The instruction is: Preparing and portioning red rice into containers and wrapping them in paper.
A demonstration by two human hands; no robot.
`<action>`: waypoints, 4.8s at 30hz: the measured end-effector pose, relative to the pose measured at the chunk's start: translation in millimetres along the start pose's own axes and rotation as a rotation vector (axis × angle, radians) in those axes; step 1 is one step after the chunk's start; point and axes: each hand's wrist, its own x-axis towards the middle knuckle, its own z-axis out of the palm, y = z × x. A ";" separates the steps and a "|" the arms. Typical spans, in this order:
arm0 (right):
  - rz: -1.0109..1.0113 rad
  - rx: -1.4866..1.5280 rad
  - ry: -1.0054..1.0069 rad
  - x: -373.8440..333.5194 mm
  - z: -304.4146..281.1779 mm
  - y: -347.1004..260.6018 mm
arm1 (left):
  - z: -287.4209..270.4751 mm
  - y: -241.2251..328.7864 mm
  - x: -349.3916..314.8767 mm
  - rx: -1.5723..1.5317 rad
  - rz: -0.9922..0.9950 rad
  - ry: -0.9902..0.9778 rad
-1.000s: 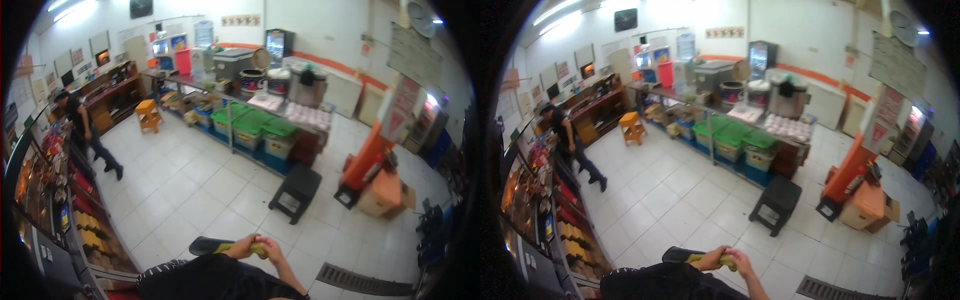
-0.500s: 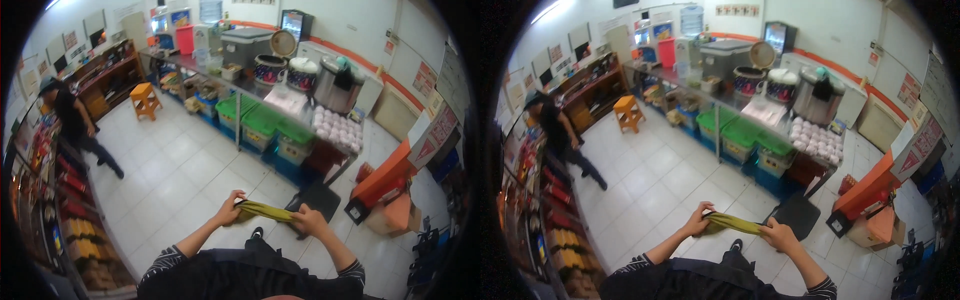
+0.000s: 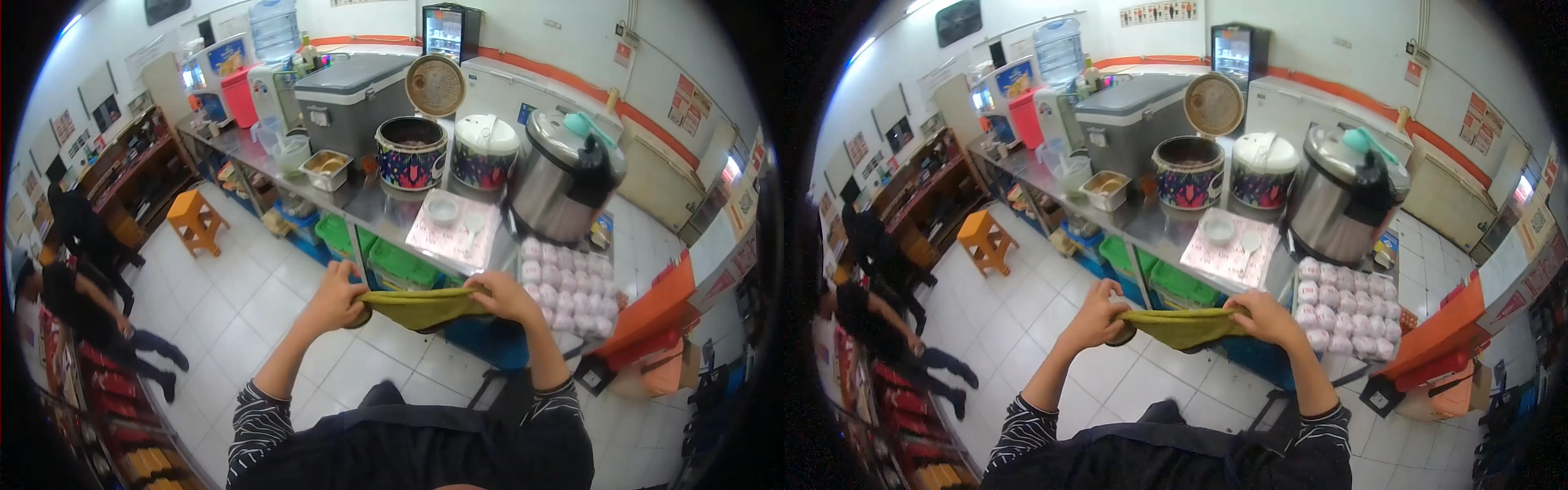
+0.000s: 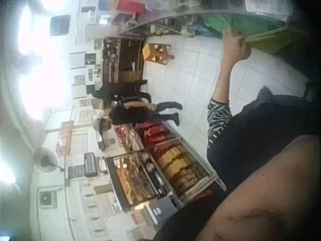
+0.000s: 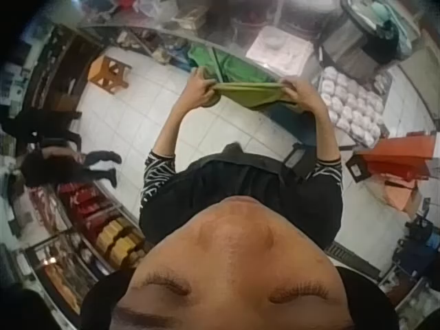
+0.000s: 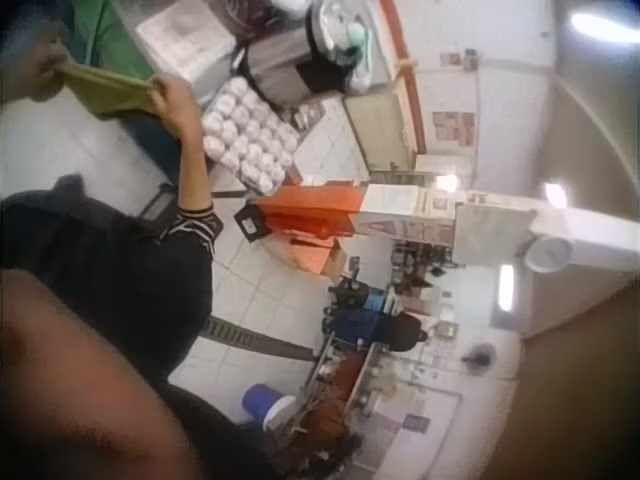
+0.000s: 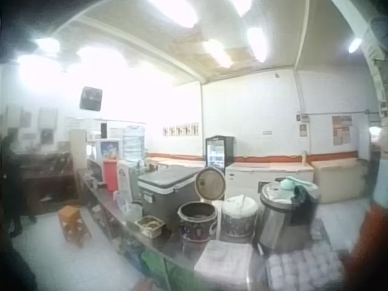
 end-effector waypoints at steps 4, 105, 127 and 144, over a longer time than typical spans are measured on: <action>-0.240 -0.381 0.410 123.9 -2.7 40.0 | 28.5 -113.4 86.8 0.115 -0.246 0.028; 0.198 -0.890 0.474 303.8 -145.7 -67.7 | 36.1 -365.7 291.3 -0.453 0.044 1.309; 1.341 -1.312 0.940 -133.3 173.6 -298.9 | 162.9 60.4 93.1 -1.561 0.728 -0.372; 1.491 -0.274 0.719 -615.9 281.8 -64.1 | 315.4 256.4 24.4 -0.845 0.167 -0.557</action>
